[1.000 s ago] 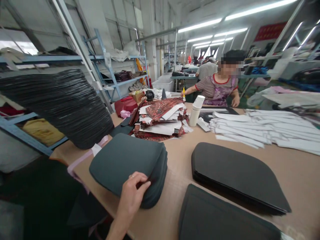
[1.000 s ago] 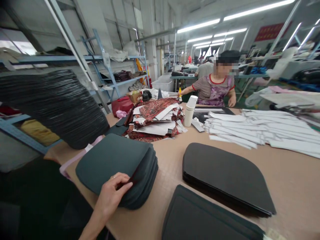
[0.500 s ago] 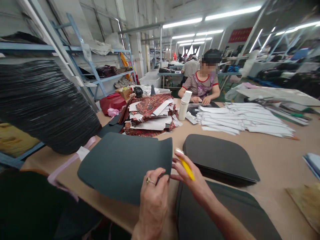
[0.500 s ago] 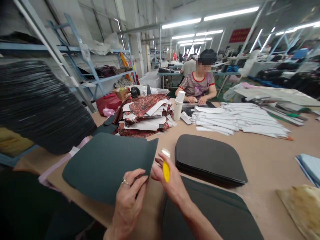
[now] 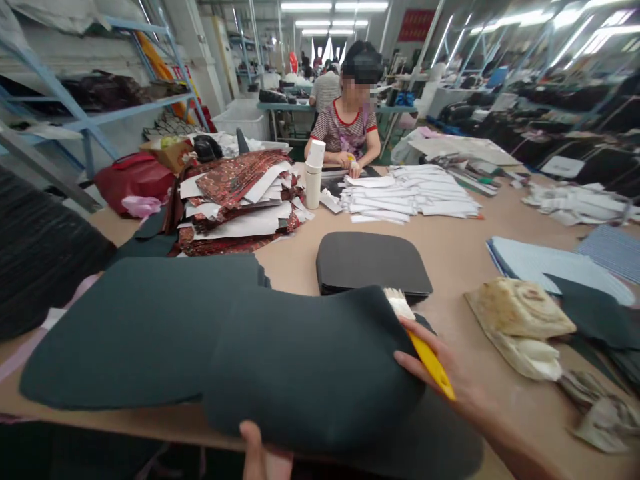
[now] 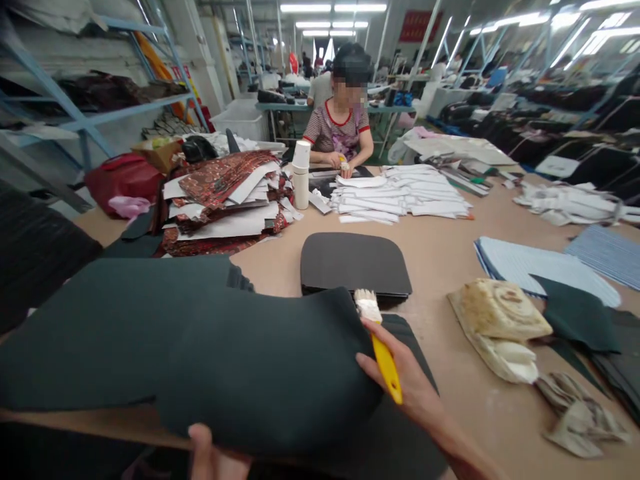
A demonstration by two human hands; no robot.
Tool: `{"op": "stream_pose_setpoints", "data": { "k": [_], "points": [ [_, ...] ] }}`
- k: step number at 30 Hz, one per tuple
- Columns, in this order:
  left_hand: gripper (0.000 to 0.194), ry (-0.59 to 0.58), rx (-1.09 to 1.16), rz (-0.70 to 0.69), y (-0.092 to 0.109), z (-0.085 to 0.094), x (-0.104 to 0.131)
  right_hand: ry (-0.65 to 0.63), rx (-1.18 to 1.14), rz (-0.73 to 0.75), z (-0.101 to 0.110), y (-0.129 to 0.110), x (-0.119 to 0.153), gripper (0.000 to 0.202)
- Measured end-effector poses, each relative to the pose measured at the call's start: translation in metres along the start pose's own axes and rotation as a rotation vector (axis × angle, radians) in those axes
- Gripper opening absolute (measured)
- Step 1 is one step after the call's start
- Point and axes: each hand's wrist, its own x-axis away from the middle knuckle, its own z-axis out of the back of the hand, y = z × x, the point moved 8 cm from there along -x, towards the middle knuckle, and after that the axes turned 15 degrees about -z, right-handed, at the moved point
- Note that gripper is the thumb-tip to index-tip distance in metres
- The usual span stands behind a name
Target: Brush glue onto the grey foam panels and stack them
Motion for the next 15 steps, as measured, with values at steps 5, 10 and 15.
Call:
{"op": "stream_pose_setpoints", "data": {
  "k": [5,10,15],
  "points": [
    [0.072,0.023,-0.602,-0.066,-0.008,-0.015,-0.044,0.05,0.106,-0.117,0.024,0.105,0.005,0.053],
    [0.055,-0.136,-0.793,-0.11,-0.031,-0.045,-0.058,0.194,0.19,-0.214,0.049,0.163,0.009,0.06],
    [0.028,-0.223,-1.033,-0.159,-0.025,-0.049,-0.046,0.284,0.19,-0.213,0.066,0.179,0.015,0.058]
  ]
}}
